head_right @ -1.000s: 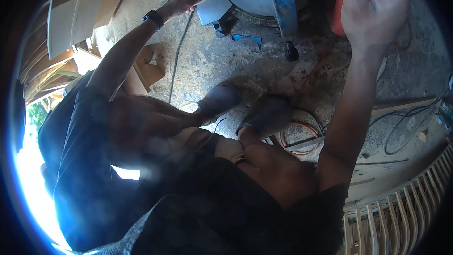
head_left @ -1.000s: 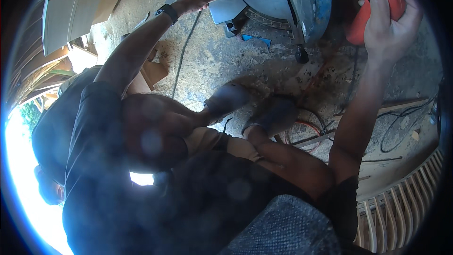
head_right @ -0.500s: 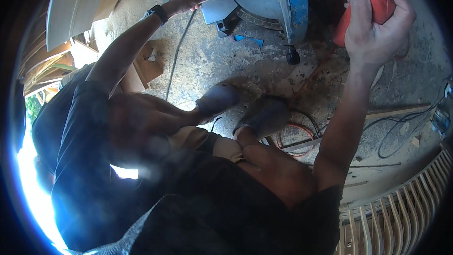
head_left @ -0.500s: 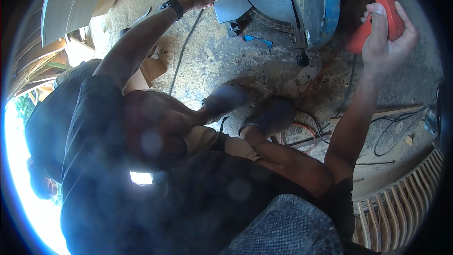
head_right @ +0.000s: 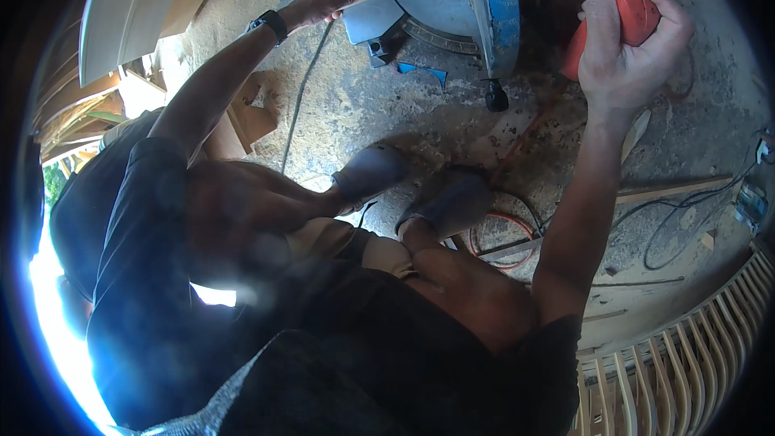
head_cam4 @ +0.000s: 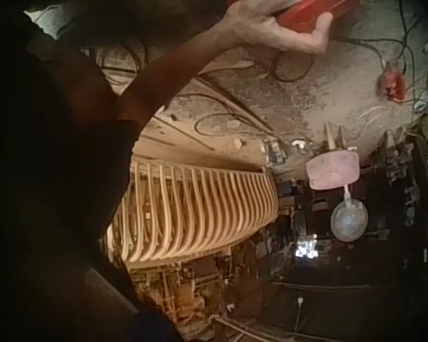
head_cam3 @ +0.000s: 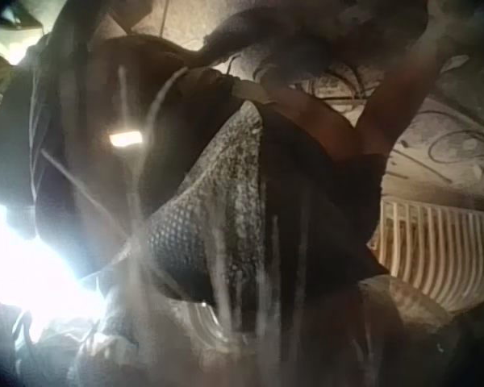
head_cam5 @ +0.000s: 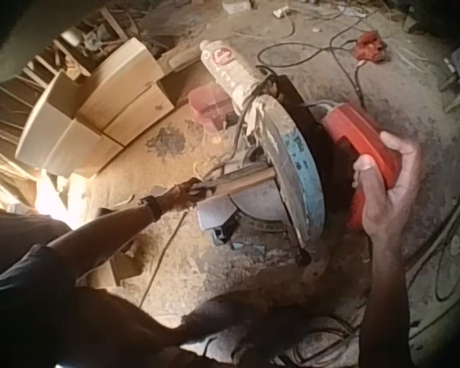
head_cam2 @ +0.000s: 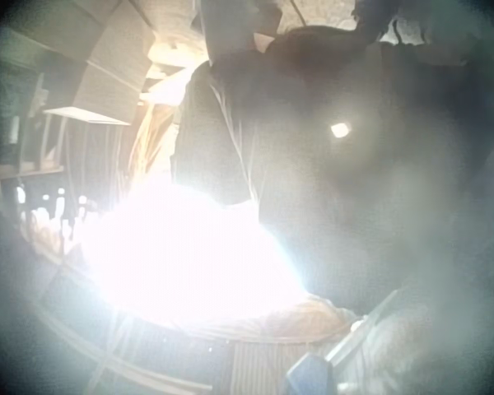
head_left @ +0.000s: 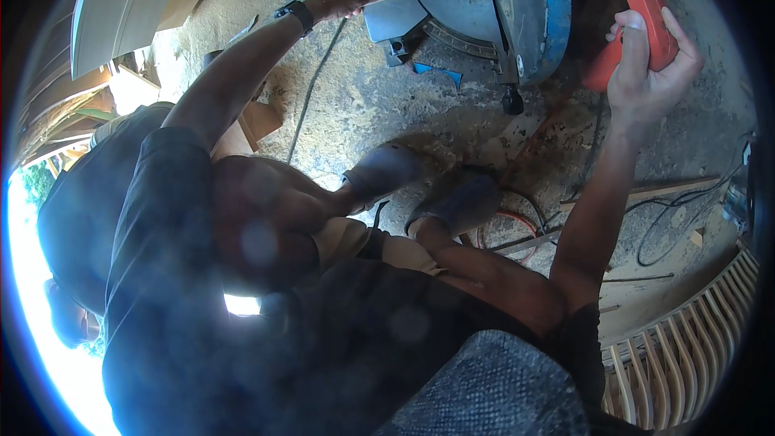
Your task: The person measures a wooden slat using a ruler and a square, marks it with a pencil, and cuts it using a miter saw. Then the person sands a small wooden block by holding it against a handheld power sander.
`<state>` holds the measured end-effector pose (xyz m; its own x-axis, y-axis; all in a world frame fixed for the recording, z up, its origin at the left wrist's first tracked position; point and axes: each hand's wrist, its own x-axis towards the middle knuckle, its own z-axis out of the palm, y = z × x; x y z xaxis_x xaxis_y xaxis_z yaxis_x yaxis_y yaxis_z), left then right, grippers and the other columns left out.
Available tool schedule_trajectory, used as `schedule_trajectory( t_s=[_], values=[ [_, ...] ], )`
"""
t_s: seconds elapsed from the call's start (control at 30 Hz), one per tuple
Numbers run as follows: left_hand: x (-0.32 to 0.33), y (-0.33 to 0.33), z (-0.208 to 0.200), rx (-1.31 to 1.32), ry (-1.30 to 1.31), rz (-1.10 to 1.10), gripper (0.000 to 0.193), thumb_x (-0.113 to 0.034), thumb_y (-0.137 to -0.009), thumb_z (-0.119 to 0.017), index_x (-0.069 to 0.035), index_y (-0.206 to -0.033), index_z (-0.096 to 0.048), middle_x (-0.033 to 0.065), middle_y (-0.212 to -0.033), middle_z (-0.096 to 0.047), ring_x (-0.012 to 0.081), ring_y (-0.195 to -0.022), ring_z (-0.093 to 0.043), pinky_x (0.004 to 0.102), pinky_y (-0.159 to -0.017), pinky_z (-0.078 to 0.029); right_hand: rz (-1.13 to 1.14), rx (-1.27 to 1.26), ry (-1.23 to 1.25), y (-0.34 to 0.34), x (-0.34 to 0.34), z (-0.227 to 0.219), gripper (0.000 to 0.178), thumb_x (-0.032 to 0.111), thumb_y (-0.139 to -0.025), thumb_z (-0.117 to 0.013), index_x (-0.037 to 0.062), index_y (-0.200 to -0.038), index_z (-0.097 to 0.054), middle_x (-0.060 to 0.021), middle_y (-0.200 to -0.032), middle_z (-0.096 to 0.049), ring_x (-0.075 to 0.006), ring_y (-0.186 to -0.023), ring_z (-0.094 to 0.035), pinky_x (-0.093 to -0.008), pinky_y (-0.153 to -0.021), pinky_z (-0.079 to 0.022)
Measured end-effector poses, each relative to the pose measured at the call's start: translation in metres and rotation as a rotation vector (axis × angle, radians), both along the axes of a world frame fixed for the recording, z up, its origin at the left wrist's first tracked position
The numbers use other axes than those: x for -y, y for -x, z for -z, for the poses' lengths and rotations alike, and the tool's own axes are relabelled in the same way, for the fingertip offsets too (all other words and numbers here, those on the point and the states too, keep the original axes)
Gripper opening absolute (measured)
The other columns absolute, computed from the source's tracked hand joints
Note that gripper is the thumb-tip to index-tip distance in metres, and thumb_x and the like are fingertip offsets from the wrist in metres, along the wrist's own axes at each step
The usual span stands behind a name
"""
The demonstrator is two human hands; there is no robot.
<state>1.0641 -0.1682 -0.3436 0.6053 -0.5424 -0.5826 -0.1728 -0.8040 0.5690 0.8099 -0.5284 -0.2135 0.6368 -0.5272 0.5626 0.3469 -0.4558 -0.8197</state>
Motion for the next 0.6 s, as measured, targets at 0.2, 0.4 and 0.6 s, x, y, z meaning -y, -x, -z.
schedule_trajectory(
  t_s=[0.2,0.4,0.6],
  values=[
    [0.003,0.002,-0.006,-0.007,-0.007,0.01,0.092,-0.088,-0.079,-0.061,-0.016,-0.136,-0.058,0.0031,-0.076,-0.062,0.0088,-0.068,-0.061,0.0276,-0.059,-0.05,0.009,0.007,0.009,0.002,-0.002,0.002,0.045,0.005,-0.092,-0.076,-0.0037,-0.125,-0.047,-0.0188,-0.093,-0.071,-0.0155,-0.074,-0.069,-0.0279,-0.068,-0.059],
    [0.006,0.003,-0.006,-0.004,-0.002,0.003,0.089,-0.087,-0.08,-0.061,-0.016,-0.134,-0.059,0.0033,-0.075,-0.062,0.0092,-0.065,-0.061,0.0277,-0.058,-0.051,0.013,-0.004,0.026,0.006,0.001,0.007,0.047,0.004,-0.091,-0.076,-0.0039,-0.125,-0.046,-0.0201,-0.094,-0.07,-0.0167,-0.074,-0.07,-0.0288,-0.068,-0.061],
    [0.012,0.008,-0.011,0.025,-0.02,0.009,0.09,-0.088,-0.08,-0.059,-0.016,-0.135,-0.058,0.0029,-0.074,-0.061,0.0092,-0.065,-0.061,0.0276,-0.057,-0.05,0.028,-0.043,-0.02,0.001,-0.002,-0.005,0.042,0.008,-0.093,-0.074,-0.0024,-0.126,-0.05,-0.0187,-0.094,-0.071,-0.0183,-0.077,-0.071,-0.0307,-0.07,-0.059]
  ],
)
